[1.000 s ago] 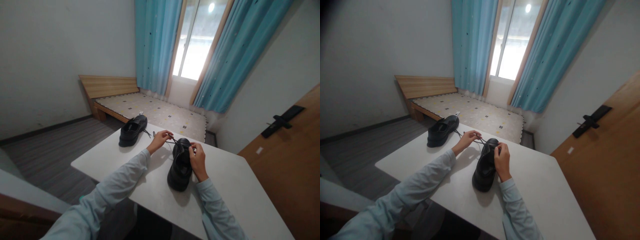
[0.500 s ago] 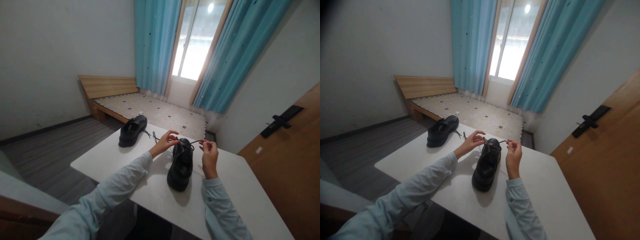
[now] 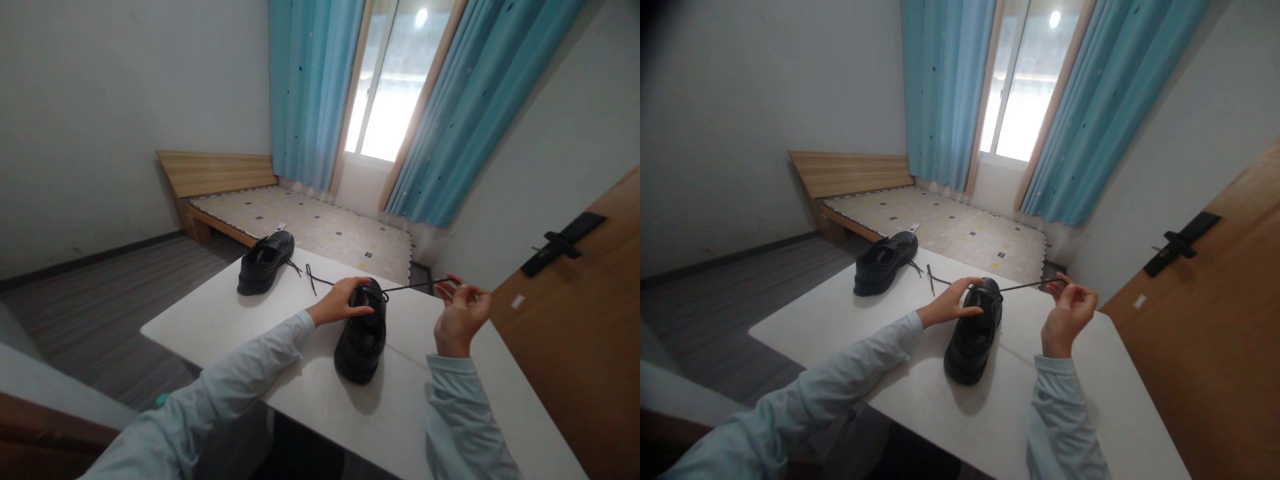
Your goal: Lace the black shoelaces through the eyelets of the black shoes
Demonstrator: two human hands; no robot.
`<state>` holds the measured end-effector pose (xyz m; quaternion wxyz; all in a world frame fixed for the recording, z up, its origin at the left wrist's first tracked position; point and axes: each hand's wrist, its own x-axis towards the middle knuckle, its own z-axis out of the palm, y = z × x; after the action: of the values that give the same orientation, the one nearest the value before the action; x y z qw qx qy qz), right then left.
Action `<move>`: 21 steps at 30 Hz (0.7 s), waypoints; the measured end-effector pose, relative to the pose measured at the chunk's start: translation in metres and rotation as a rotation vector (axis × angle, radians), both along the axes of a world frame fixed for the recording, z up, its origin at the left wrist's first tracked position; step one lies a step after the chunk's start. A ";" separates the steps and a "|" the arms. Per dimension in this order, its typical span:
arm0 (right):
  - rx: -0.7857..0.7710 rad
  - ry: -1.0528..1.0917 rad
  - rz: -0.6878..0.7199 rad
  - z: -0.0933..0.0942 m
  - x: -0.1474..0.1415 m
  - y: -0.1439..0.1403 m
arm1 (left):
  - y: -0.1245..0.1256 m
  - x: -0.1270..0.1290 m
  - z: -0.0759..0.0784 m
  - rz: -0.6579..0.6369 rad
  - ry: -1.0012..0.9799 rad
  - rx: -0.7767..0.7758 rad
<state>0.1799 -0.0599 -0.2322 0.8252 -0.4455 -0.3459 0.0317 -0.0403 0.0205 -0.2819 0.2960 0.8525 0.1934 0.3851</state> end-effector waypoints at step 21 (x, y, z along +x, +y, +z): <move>0.067 0.081 -0.014 0.016 0.023 -0.012 | 0.004 -0.003 0.001 -0.083 0.030 -0.068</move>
<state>0.2032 -0.0721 -0.2162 0.8533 -0.4183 -0.3098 0.0322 -0.0436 0.0241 -0.2807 0.3376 0.8549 0.1752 0.3528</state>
